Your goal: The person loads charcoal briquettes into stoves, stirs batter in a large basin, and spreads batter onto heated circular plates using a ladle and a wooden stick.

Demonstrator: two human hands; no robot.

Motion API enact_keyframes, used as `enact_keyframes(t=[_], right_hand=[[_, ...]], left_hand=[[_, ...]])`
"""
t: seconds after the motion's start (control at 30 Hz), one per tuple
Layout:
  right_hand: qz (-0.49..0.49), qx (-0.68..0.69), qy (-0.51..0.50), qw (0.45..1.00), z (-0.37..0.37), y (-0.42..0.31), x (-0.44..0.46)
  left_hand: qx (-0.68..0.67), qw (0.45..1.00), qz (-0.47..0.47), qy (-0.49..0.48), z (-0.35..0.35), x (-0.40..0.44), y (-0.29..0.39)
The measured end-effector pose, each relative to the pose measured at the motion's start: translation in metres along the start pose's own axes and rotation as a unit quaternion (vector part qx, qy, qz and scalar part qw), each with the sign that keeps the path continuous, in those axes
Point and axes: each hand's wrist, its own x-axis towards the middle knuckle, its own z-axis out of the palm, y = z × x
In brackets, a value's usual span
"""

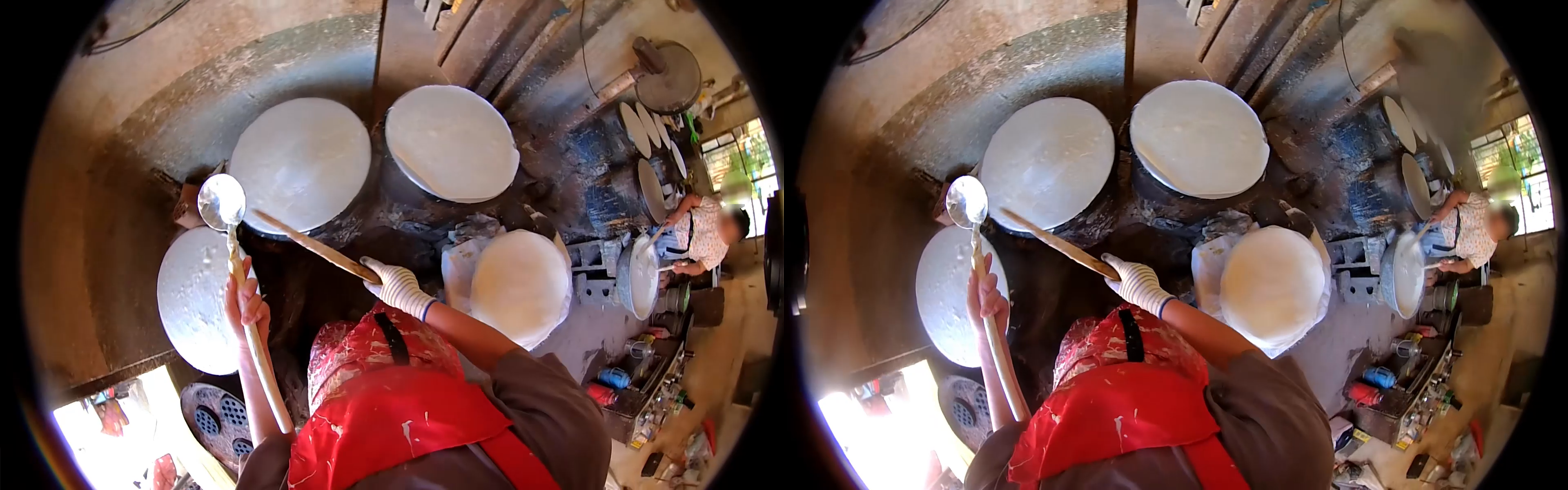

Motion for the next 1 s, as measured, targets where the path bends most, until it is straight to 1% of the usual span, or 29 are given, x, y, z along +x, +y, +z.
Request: enact_keyframes(t=[0.07, 0.13, 0.2, 0.23, 0.27, 0.3, 0.33, 0.4, 0.47, 0.53, 0.57, 0.6, 0.67, 0.73, 0.77, 0.83, 0.87, 0.9, 0.93, 0.97, 1.0], right_hand=[[-0.033, 0.03, 0.157, 0.987, -0.026, 0.012, 0.023], [-0.04, -0.052, 0.251, 0.966, -0.067, 0.042, 0.067], [-0.04, -0.1, 0.274, 0.956, -0.101, 0.066, 0.108], [-0.036, -0.097, 0.276, 0.956, -0.111, 0.072, 0.122], [-0.016, -0.15, 0.233, 0.961, -0.12, 0.076, 0.134], [0.004, -0.202, 0.188, 0.961, -0.127, 0.079, 0.144], [0.006, -0.201, 0.191, 0.961, -0.13, 0.082, 0.15], [-0.019, -0.237, 0.127, 0.963, -0.131, 0.093, 0.16], [-0.023, -0.244, 0.132, 0.96, -0.143, 0.095, 0.164], [0.032, -0.199, 0.158, 0.967, -0.161, 0.092, 0.163], [-0.005, -0.195, 0.207, 0.959, -0.165, 0.098, 0.166], [-0.001, -0.196, 0.213, 0.957, -0.172, 0.098, 0.167], [-0.011, -0.118, 0.32, 0.94, -0.197, 0.084, 0.161], [0.033, -0.101, 0.335, 0.936, -0.23, 0.073, 0.15], [0.043, -0.04, 0.37, 0.927, -0.244, 0.072, 0.146], [-0.027, 0.017, 0.449, 0.893, -0.278, 0.074, 0.126], [0.014, -0.042, 0.51, 0.859, -0.291, 0.083, 0.121], [0.015, -0.066, 0.546, 0.835, -0.308, 0.091, 0.107], [0.004, -0.045, 0.568, 0.821, -0.324, 0.089, 0.083], [-0.036, -0.086, 0.639, 0.763, -0.337, 0.105, 0.064], [-0.011, -0.029, 0.65, 0.759, -0.347, 0.095, 0.032]], left_hand=[[0.02, 1.0, 0.005, 0.011, 0.013, 0.007, -0.015], [0.045, 0.998, 0.007, 0.032, 0.027, 0.013, -0.032], [0.057, 0.996, 0.009, 0.061, 0.037, 0.021, -0.048], [0.078, 0.995, 0.002, 0.057, 0.04, 0.027, -0.056], [0.084, 0.994, -0.002, 0.063, 0.044, 0.032, -0.066], [0.081, 0.996, -0.005, 0.048, 0.046, 0.037, -0.073], [0.076, 0.996, -0.008, 0.034, 0.048, 0.04, -0.08], [0.062, 0.997, -0.009, 0.046, 0.055, 0.042, -0.093], [0.065, 0.996, -0.016, 0.059, 0.058, 0.04, -0.099], [0.076, 0.994, -0.03, 0.071, 0.051, 0.036, -0.1], [0.09, 0.992, -0.042, 0.079, 0.047, 0.034, -0.099], [0.093, 0.992, -0.046, 0.073, 0.045, 0.033, -0.098], [0.109, 0.989, -0.057, 0.078, 0.04, 0.029, -0.093], [0.103, 0.99, -0.078, 0.064, 0.039, 0.026, -0.089], [0.123, 0.987, -0.085, 0.062, 0.037, 0.024, -0.086], [0.171, 0.979, -0.094, 0.056, 0.033, 0.02, -0.082], [0.198, 0.974, -0.095, 0.052, 0.032, 0.018, -0.082], [0.207, 0.972, -0.097, 0.047, 0.031, 0.015, -0.082], [0.218, 0.97, -0.101, 0.044, 0.03, 0.011, -0.083], [0.212, 0.97, -0.114, 0.037, 0.025, 0.009, -0.084], [0.183, 0.973, -0.134, 0.036, 0.023, 0.005, -0.085]])
